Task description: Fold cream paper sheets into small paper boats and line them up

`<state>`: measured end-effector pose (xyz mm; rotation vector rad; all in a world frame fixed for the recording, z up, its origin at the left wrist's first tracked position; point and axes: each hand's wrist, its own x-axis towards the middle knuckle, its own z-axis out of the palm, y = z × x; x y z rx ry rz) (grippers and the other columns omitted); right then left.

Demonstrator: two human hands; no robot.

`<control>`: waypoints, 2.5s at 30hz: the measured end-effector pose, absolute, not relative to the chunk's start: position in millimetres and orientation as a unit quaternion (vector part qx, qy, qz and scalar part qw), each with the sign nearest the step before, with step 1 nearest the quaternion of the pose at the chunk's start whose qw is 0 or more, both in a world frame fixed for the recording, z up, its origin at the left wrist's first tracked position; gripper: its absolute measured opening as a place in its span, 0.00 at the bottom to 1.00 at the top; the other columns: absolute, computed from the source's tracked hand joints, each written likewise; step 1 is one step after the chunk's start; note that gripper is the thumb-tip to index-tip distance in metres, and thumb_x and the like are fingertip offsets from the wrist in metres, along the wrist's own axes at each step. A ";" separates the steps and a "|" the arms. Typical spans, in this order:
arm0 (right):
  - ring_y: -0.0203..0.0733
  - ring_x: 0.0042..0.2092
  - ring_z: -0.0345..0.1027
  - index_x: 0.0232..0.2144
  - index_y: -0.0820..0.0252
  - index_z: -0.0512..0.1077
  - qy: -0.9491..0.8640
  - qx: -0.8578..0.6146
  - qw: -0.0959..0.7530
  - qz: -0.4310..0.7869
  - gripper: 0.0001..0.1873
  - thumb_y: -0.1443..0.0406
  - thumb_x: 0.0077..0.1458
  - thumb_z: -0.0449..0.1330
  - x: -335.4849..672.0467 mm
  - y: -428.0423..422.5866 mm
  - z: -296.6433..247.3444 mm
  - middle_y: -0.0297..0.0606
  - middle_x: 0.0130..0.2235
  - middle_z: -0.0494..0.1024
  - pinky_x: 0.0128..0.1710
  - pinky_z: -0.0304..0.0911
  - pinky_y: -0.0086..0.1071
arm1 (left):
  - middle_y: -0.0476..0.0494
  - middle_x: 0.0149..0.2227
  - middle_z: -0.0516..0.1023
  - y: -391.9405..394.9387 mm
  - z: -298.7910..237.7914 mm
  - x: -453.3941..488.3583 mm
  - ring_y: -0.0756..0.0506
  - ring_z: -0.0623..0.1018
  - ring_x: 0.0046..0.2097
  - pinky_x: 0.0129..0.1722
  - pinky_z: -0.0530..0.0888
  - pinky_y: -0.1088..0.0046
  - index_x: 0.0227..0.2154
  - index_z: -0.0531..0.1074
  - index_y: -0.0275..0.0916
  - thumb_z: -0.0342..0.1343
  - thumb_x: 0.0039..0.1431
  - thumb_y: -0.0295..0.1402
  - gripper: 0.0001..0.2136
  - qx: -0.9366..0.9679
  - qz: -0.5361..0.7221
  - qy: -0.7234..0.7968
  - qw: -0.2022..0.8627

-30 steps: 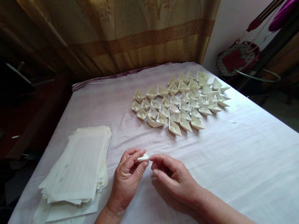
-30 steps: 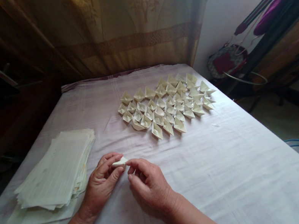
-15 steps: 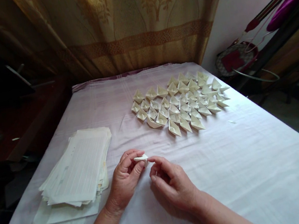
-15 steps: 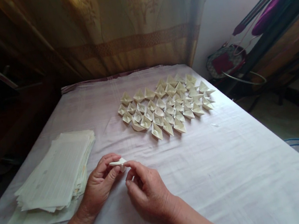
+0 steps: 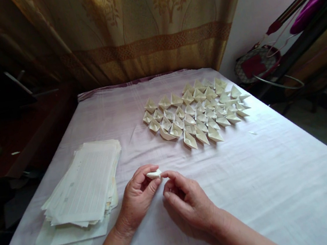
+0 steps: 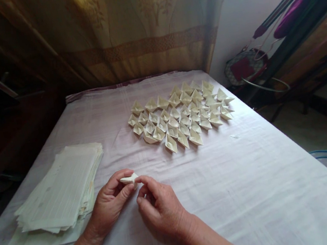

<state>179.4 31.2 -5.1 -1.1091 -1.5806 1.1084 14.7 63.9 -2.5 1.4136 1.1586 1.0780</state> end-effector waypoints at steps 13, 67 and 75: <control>0.34 0.29 0.67 0.44 0.57 0.73 -0.653 -0.501 0.496 0.277 0.13 0.69 0.57 0.56 183.6 36.0 -10.9 0.35 0.33 0.75 0.30 0.64 0.27 | 0.48 0.30 0.79 65.4 1.6 16.5 0.49 0.77 0.32 0.34 0.76 0.75 0.33 0.78 0.39 0.65 0.52 0.44 0.13 0.529 0.445 0.491 0.530; 0.39 0.31 0.68 0.27 0.58 0.70 -0.735 -0.589 0.325 0.085 0.08 0.69 0.59 0.56 192.6 47.7 -16.7 0.33 0.26 0.75 0.35 0.55 0.31 | 0.49 0.34 0.78 63.6 -3.4 14.3 0.43 0.73 0.41 0.44 0.65 0.64 0.34 0.74 0.42 0.56 0.59 0.27 0.04 0.794 0.229 0.553 0.108; 0.40 0.33 0.65 0.30 0.58 0.73 -0.745 -0.591 0.304 0.057 0.08 0.68 0.61 0.56 192.3 47.9 -21.1 0.36 0.30 0.74 0.35 0.54 0.31 | 0.48 0.40 0.79 63.7 -10.3 11.5 0.43 0.74 0.43 0.44 0.66 0.64 0.37 0.79 0.47 0.56 0.61 0.26 0.09 0.811 0.245 0.526 0.074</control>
